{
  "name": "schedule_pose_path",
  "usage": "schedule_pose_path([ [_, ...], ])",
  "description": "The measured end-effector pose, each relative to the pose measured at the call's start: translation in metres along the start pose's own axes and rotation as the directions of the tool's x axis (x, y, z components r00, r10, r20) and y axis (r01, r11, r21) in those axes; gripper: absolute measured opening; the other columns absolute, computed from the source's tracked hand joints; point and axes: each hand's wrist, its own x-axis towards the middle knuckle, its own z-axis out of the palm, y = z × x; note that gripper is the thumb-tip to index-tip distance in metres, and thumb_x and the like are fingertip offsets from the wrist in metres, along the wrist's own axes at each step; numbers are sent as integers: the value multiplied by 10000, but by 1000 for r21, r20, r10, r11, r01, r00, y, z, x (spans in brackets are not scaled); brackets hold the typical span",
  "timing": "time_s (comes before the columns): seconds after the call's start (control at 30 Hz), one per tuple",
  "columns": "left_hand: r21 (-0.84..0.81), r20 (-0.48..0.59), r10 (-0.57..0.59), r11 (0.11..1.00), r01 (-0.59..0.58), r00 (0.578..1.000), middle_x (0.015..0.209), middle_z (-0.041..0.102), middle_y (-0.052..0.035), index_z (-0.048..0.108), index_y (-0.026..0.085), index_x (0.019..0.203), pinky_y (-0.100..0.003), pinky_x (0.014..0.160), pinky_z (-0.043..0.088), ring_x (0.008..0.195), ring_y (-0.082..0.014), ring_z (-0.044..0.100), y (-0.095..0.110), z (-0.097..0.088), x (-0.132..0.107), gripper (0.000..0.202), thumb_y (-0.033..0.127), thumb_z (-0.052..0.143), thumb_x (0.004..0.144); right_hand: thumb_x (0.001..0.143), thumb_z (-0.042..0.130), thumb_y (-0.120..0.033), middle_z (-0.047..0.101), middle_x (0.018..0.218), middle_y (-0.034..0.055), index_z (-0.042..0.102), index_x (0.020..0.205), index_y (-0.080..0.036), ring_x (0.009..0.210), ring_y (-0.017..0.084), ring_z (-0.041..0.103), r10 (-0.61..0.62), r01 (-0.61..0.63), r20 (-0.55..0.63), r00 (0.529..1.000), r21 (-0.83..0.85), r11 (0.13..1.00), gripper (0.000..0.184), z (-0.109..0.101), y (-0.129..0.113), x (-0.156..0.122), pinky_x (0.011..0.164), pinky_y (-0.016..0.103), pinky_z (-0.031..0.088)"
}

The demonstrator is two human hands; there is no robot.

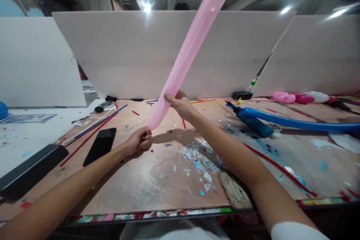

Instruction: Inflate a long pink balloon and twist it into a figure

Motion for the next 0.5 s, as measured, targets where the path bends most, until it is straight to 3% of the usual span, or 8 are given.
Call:
schedule_pose_path([
  [0.5, 12, 9, 12, 1000, -12, 1000, 363, 247, 58, 343, 214, 552, -194, 348, 230, 322, -74, 180, -2, 0, -1, 427, 427, 473, 898, 647, 816, -510, 685, 1001, 54, 620, 965, -212, 931, 207, 630, 1, -1, 14, 1000, -35, 999, 478, 0, -1, -1, 903, 404, 548],
])
